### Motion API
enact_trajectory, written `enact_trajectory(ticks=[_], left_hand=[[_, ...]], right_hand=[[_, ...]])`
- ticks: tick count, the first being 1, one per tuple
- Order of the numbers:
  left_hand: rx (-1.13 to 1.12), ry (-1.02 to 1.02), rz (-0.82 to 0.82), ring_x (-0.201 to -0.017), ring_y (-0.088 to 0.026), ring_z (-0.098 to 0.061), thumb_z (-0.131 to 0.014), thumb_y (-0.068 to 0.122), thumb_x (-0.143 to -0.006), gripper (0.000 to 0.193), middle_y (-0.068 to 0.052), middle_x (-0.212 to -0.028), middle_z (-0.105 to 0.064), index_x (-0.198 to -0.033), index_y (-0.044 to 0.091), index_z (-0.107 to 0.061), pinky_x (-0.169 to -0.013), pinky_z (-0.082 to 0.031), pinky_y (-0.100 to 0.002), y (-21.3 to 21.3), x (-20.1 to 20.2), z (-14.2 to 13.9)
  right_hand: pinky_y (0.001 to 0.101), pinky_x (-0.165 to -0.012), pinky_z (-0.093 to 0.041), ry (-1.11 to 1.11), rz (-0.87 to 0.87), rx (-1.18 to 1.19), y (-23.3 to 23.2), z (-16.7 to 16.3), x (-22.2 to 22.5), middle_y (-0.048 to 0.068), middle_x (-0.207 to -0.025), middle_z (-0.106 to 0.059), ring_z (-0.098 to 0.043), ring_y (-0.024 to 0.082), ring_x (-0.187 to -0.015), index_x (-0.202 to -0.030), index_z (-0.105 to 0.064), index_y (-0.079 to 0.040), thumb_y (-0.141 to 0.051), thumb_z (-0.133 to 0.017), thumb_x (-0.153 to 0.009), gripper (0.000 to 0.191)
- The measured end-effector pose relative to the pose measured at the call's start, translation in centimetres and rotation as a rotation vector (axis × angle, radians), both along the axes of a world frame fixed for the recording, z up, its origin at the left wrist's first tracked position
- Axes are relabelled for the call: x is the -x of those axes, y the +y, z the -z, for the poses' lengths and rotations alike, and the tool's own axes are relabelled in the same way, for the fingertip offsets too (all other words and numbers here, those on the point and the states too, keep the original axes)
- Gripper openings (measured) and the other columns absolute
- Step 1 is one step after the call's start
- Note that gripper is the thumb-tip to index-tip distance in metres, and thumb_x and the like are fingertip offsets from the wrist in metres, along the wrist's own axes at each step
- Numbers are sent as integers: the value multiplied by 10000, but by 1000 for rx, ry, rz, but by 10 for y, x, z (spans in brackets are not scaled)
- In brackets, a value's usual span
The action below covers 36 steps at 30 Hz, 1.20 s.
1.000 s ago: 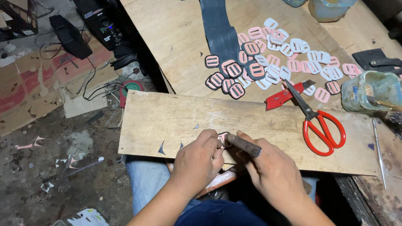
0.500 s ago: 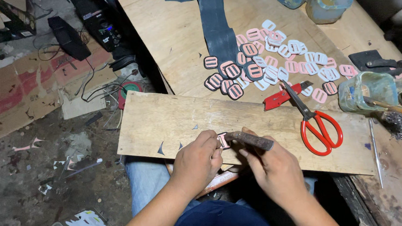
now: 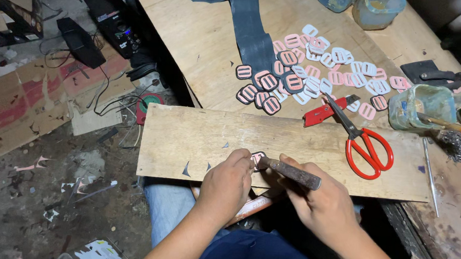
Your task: The person repeatedly picks up small rectangular leather pieces, places them on a wooden board, and uses a curved metal tool to press and shape the edges. They then use scissors to trim the edges and place the finished pieces into a small container.
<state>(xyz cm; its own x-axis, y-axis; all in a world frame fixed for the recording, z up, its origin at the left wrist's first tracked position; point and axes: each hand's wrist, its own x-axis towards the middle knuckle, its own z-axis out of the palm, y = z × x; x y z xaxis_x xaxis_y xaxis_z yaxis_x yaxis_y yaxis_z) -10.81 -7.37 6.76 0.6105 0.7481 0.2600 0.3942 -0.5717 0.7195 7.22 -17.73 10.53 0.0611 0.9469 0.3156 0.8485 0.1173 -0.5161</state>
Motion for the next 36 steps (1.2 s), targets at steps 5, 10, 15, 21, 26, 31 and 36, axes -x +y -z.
enact_trajectory(ticks=[5,10,15,21,26,31,36], left_hand=[[-30,16,-10,-861,-346,-691,-643,45,-862,154,-107,-1145,-665,-1011,27,-675,-740,-550,-441,0,-1,0],[-87,21,-6,-866,-337,-695,-655,49,-839,175,-116,-1154,-664,-1012,22,-672,-752,-553,-441,-1,-1,4],[-93,49,-36,-872,-333,-693,-664,61,-836,160,-111,-1148,-674,-990,21,-678,-744,-546,-443,-3,-2,5],[-139,8,-53,-922,-323,-689,-658,54,-828,181,-109,-1128,-684,-1004,29,-695,-785,-549,-422,-4,0,10],[-129,14,-52,-963,-323,-676,-659,58,-822,202,-118,-1113,-682,-1014,17,-706,-818,-545,-420,-5,-1,11],[-91,82,-65,-976,-323,-641,-660,70,-810,170,-130,-1135,-645,-963,16,-710,-806,-534,-430,-7,-3,5],[-159,84,-61,-970,-319,-634,-655,68,-822,126,-111,-1184,-645,-931,14,-688,-806,-536,-429,-6,-5,-1]], right_hand=[[390,-636,-545,46,95,59,3,8,9,79,-892,-687,-686,299,-731,-1249,-685,-147,-140,-742,-824,429],[391,-731,-564,7,138,-32,14,12,15,83,-1131,-744,-716,308,-870,-1212,-699,-146,-153,-725,-847,366],[384,-772,-571,44,169,-48,24,15,21,91,-1172,-736,-718,319,-927,-1208,-701,-137,-157,-719,-882,327],[367,-742,-578,102,148,26,12,13,17,83,-1146,-744,-735,299,-883,-1193,-711,-127,-161,-727,-867,329],[377,-761,-574,78,152,-64,25,17,27,98,-1159,-738,-726,315,-906,-1189,-700,-110,-152,-724,-881,312],[383,-745,-577,99,107,9,31,13,18,102,-1120,-741,-727,324,-907,-1182,-718,-120,-142,-733,-883,301],[373,-747,-582,115,123,-116,25,16,15,98,-1109,-730,-734,301,-904,-1228,-682,-123,-151,-731,-896,337]])
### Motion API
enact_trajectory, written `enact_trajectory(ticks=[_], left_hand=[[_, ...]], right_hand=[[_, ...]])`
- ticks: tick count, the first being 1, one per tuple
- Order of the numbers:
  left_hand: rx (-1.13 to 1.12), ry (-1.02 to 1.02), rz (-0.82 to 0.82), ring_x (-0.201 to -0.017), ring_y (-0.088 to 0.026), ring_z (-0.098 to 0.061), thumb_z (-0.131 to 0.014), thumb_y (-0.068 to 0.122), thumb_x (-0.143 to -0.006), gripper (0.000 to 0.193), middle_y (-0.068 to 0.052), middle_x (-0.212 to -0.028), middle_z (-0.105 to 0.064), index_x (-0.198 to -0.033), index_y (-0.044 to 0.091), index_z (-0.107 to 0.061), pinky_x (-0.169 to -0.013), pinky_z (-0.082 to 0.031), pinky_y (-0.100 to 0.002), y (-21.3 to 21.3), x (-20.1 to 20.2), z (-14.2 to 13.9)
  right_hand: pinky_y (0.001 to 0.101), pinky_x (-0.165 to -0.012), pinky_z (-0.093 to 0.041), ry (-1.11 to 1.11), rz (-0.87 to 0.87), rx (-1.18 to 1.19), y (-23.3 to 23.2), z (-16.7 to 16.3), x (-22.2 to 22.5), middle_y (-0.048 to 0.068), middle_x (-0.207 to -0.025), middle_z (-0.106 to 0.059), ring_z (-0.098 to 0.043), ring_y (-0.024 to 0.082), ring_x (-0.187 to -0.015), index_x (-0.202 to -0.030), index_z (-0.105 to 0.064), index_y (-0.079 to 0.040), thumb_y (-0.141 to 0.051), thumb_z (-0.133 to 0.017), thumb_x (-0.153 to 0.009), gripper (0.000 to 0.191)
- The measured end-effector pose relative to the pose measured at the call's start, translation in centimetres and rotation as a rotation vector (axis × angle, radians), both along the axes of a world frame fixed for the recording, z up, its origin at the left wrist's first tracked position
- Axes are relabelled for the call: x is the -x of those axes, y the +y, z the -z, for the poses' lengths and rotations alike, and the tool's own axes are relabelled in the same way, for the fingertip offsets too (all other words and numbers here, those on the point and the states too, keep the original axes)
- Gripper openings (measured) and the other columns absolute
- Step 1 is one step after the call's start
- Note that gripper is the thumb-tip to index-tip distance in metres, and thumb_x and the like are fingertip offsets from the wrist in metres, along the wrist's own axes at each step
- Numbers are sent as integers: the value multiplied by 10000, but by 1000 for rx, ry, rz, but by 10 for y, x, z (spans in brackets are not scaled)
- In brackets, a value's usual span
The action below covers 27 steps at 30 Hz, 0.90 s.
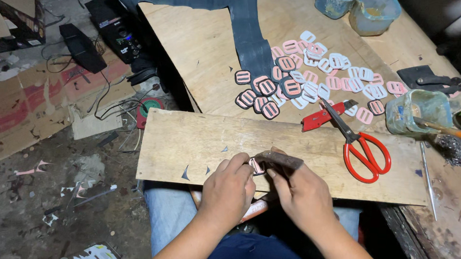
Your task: The person repeatedly picks up small rectangular leather pieces, places them on a wooden board, and uses a curved metal tool to press and shape the edges. They then use scissors to trim the edges and place the finished pieces into a small container.
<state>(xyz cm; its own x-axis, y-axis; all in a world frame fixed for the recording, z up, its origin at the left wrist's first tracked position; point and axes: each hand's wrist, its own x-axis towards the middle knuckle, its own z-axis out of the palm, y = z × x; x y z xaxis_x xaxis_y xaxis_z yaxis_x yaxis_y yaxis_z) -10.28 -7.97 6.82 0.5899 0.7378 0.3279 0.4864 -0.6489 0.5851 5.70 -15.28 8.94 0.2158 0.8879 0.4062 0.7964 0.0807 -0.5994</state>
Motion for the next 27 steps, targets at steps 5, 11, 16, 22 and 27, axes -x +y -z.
enact_trajectory(ticks=[5,11,16,22,27], left_hand=[[-15,-4,31,-929,-325,-634,-694,119,-802,168,-114,-1129,-650,-931,13,-673,-759,-536,-434,1,0,0],[-116,-73,7,-885,-310,-668,-691,136,-861,224,-125,-1030,-693,-1047,13,-672,-757,-544,-414,5,-4,12],[513,-239,-211,-657,-190,-703,-612,175,-969,220,-128,-787,-742,-1078,17,-719,-664,-570,-344,12,-10,15],[1117,-323,-268,-538,-252,-561,-566,199,-1058,262,-115,-854,-726,-1198,24,-701,-473,-463,-422,16,-21,5],[715,-346,48,-677,-160,-702,-581,190,-981,205,-91,-753,-728,-1035,45,-716,-655,-565,-321,26,-38,-1]], right_hand=[[434,-647,-513,-143,91,140,-8,0,-21,101,-853,-642,-659,316,-740,-1314,-686,-157,-147,-745,-832,486],[443,-713,-442,-382,125,141,-6,11,-40,86,-893,-612,-602,299,-814,-1247,-721,-192,-217,-773,-805,447],[428,-763,-434,-345,133,81,-7,20,-39,63,-936,-627,-582,281,-902,-1205,-740,-207,-206,-769,-789,417],[401,-871,-470,-199,88,-58,-8,16,-38,79,-1033,-682,-609,290,-982,-1153,-730,-107,-155,-735,-844,313],[297,-836,-556,420,95,172,6,22,-40,79,-987,-779,-736,172,-913,-1128,-728,-33,-176,-709,-882,286]])
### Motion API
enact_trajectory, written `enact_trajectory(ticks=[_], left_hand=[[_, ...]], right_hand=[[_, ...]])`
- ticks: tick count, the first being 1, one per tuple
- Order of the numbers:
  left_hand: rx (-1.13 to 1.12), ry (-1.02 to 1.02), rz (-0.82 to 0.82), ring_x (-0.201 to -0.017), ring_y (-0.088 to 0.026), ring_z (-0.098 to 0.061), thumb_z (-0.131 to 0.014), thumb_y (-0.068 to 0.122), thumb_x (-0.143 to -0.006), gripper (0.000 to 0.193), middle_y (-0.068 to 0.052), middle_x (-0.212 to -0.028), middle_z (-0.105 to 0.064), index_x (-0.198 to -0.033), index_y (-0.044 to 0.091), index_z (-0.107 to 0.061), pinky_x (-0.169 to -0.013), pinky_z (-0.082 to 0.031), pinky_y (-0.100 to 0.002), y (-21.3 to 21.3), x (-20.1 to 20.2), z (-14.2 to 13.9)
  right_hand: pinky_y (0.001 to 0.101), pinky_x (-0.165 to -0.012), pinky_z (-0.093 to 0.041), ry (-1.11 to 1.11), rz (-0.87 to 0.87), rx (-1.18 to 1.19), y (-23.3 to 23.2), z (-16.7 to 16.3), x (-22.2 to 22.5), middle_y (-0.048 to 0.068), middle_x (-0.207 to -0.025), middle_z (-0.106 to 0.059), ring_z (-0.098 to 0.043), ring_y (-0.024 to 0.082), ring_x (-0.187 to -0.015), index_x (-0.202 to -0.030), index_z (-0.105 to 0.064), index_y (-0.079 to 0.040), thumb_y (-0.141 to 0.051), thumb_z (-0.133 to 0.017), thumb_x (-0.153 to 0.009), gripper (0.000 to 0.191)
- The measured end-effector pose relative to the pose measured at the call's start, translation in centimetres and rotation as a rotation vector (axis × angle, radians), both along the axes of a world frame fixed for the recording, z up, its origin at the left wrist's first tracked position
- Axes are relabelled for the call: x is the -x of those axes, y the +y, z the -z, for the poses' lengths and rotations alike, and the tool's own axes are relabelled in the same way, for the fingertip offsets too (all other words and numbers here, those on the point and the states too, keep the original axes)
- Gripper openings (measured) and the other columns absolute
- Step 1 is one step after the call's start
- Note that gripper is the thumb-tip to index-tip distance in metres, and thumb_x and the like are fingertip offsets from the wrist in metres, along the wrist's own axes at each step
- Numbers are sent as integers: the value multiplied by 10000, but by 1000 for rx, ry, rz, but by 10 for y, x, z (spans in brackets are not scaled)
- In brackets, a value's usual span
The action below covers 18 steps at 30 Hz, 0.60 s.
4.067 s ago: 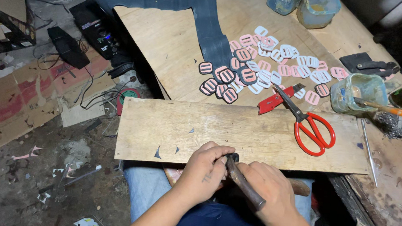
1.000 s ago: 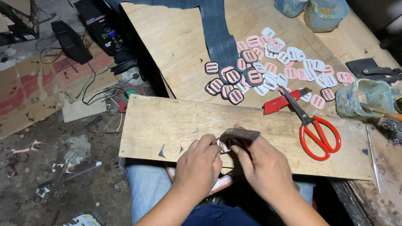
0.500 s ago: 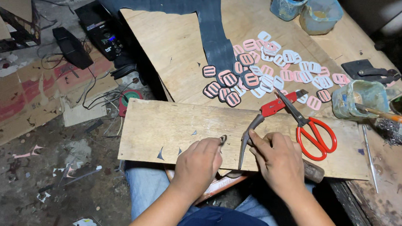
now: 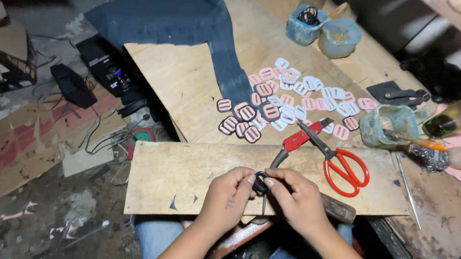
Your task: The person repeatedly picks up small rectangular leather pieces, places them on a wooden board, and uses a curved metal tool to press and shape the edges. They then use scissors to trim the edges and place the finished pieces into a small container.
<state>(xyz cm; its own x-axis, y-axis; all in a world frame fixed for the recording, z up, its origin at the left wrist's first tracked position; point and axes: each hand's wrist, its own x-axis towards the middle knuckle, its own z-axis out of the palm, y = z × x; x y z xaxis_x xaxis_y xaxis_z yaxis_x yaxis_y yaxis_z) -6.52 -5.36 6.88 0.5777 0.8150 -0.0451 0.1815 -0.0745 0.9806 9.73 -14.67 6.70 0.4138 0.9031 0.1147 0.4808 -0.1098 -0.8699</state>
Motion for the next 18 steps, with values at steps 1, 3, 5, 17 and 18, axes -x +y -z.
enact_trajectory(ticks=[1,3,5,17,18], left_hand=[[-71,81,17,-653,-192,-707,-593,199,-968,200,-111,-710,-716,-1019,61,-728,-641,-564,-345,5,-2,-1],[-426,148,-40,-720,-294,-702,-624,221,-957,191,-144,-780,-728,-933,56,-718,-649,-545,-411,25,-7,-4],[-603,244,-59,-754,-358,-696,-643,250,-947,218,-163,-811,-730,-866,56,-701,-657,-530,-456,42,-12,-5],[-684,603,9,-702,-335,-683,-645,291,-907,221,-132,-796,-654,-887,73,-615,-630,-547,-459,56,-32,10],[-678,607,12,-704,-333,-683,-641,290,-909,216,-130,-797,-655,-897,76,-615,-633,-547,-458,57,-32,10]], right_hand=[[289,-833,-563,50,7,16,6,2,-5,84,-966,-800,-746,165,-902,-1079,-751,-27,-181,-710,-886,250],[284,-839,-555,32,24,50,18,2,-22,70,-975,-793,-738,147,-913,-1086,-750,-32,-188,-699,-889,256],[278,-835,-550,24,11,69,34,1,-43,60,-980,-790,-728,134,-911,-1095,-748,-33,-188,-689,-896,260],[241,-541,-517,406,277,-57,218,-65,-193,42,-822,-690,-625,101,-638,-1052,-681,5,-31,-648,-946,116],[246,-534,-516,399,293,-116,234,-76,-202,48,-821,-685,-631,109,-637,-1032,-669,-6,-25,-642,-953,86]])
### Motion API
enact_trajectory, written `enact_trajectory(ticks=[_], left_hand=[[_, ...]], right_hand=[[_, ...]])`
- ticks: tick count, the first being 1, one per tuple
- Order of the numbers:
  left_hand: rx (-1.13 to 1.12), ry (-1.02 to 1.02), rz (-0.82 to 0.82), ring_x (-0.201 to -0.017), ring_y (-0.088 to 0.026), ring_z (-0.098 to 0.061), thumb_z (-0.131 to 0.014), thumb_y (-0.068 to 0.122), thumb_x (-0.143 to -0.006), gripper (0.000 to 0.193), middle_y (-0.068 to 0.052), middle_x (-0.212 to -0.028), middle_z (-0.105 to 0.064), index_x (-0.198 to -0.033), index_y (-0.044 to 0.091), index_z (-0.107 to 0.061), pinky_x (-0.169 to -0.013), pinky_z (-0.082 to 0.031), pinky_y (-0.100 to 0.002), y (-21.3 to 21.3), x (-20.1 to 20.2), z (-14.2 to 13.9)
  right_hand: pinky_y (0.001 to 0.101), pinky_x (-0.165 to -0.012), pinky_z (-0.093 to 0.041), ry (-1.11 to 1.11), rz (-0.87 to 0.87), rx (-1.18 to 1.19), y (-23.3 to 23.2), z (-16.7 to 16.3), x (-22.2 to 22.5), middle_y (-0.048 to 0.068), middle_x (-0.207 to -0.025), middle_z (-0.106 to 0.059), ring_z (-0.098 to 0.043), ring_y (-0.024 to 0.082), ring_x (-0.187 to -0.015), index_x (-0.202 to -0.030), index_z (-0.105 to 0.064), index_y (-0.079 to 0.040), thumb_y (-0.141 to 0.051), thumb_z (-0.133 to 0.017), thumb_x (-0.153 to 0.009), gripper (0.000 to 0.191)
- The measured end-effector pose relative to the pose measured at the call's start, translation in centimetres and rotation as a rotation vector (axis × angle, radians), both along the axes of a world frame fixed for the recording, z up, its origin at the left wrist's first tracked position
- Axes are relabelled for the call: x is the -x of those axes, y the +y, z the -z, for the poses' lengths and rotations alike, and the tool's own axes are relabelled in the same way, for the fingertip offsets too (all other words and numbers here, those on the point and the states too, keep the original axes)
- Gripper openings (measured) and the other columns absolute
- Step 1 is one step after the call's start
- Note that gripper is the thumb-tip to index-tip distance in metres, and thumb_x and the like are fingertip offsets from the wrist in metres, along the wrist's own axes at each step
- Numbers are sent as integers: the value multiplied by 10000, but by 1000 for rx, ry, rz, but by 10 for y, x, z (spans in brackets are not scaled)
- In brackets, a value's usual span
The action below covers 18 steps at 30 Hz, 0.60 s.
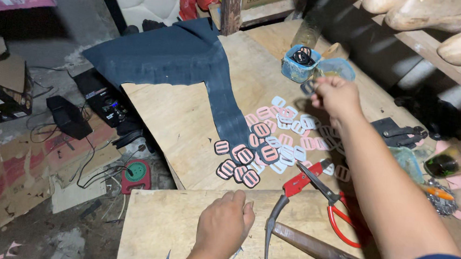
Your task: The person repeatedly picks up small rectangular leather pieces, places them on a wooden board, and uses a curved metal tool to press and shape the edges. They then use scissors to trim the edges and place the finished pieces into a small container.
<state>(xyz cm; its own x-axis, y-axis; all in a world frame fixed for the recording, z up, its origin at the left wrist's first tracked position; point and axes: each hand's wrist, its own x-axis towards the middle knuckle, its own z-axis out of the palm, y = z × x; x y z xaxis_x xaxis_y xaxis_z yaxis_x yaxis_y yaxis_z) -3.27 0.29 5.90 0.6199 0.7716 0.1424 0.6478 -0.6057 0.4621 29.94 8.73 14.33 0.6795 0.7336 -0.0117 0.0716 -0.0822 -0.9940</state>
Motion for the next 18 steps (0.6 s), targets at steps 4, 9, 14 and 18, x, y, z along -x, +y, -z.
enact_trajectory(ticks=[4,9,14,18], left_hand=[[17,7,16,-718,-329,-684,-632,291,-917,225,-132,-830,-652,-916,67,-607,-640,-548,-451,5,-4,1],[86,57,-2,-746,-324,-678,-601,300,-941,222,-123,-832,-650,-938,79,-608,-666,-543,-453,8,-5,3],[72,59,5,-745,-326,-681,-591,303,-940,227,-125,-841,-654,-938,77,-609,-665,-545,-458,7,-5,1],[52,69,-4,-748,-331,-683,-588,309,-943,236,-132,-852,-658,-942,74,-608,-664,-548,-462,4,-3,-2]], right_hand=[[240,-544,-534,124,29,-104,39,-29,-19,62,-833,-693,-653,129,-659,-1009,-660,-12,-87,-650,-987,79],[256,-557,-529,42,-91,1,28,2,-5,42,-823,-679,-651,113,-670,-1010,-651,-41,-131,-641,-971,99],[311,-670,-532,-227,-468,253,-36,47,46,17,-790,-720,-650,126,-716,-978,-743,-34,-186,-701,-905,174],[399,-769,-557,-702,-611,378,-78,66,111,83,-883,-742,-712,250,-834,-988,-759,-56,-313,-795,-823,308]])
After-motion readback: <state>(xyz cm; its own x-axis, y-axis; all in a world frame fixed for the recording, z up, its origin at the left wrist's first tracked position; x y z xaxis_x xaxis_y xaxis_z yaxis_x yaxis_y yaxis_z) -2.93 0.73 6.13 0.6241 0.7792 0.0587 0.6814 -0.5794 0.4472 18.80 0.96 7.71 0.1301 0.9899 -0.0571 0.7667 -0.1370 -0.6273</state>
